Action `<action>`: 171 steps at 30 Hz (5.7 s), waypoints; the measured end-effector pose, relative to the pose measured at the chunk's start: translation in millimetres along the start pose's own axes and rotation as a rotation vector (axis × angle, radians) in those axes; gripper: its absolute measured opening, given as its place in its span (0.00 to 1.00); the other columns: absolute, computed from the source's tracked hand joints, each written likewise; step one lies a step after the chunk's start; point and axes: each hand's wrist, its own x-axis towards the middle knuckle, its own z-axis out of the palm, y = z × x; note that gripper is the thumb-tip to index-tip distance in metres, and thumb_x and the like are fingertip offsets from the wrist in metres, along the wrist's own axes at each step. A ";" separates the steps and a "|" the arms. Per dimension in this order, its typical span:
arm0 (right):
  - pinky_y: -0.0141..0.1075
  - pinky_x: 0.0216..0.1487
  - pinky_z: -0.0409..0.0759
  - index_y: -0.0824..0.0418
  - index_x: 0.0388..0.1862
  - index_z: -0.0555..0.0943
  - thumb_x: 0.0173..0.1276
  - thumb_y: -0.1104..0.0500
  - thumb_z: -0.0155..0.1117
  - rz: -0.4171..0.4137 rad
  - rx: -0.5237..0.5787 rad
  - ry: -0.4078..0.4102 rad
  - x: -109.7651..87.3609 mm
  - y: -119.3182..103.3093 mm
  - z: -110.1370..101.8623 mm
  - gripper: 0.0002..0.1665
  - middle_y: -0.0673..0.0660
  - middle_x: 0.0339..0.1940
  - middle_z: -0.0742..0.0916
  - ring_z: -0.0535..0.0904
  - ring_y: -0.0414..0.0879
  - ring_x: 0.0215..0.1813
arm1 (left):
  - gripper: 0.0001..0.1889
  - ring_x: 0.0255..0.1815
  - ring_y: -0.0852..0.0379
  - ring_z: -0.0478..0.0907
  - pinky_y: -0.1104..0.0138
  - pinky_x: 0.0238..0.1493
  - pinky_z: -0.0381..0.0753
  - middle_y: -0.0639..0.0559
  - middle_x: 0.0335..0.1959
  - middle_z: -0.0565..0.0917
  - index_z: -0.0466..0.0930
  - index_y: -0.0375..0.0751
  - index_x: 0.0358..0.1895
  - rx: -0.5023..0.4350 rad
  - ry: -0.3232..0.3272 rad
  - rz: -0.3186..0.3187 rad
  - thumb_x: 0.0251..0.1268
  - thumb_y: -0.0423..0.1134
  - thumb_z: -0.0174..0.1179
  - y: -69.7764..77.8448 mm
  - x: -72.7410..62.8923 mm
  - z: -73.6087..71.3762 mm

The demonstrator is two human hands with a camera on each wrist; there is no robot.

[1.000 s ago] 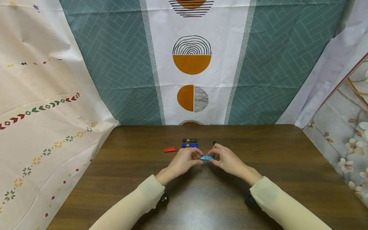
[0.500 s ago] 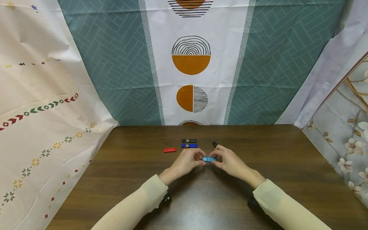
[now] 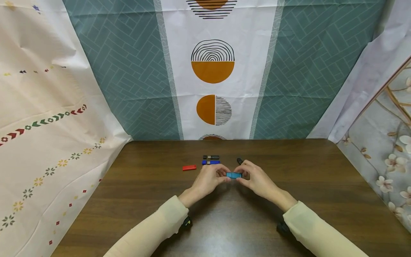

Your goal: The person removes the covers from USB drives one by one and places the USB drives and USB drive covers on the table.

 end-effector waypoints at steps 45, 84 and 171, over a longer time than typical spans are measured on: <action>0.33 0.31 0.75 0.57 0.45 0.90 0.65 0.62 0.78 0.109 0.175 0.095 0.0 -2.2 -11.3 0.10 0.55 0.37 0.84 0.75 0.42 0.31 | 0.11 0.30 0.60 0.87 0.73 0.29 0.82 0.50 0.40 0.91 0.92 0.42 0.46 -0.021 0.110 0.064 0.62 0.39 0.75 5.2 0.2 -3.1; 0.31 0.35 0.74 0.59 0.46 0.90 0.62 0.68 0.78 0.144 0.115 0.147 -7.2 11.4 -34.4 0.13 0.51 0.39 0.83 0.75 0.42 0.33 | 0.11 0.32 0.63 0.88 0.71 0.32 0.84 0.53 0.38 0.92 0.93 0.42 0.45 -0.049 0.195 -0.001 0.59 0.39 0.76 -5.3 -4.0 -17.6; 0.42 0.42 0.78 0.61 0.44 0.89 0.66 0.64 0.76 0.350 0.036 -0.071 77.4 1.2 38.6 0.08 0.54 0.38 0.81 0.76 0.48 0.40 | 0.08 0.35 0.57 0.84 0.62 0.39 0.85 0.54 0.34 0.87 0.90 0.39 0.44 0.175 -0.010 -0.248 0.64 0.34 0.74 -62.1 13.5 -53.1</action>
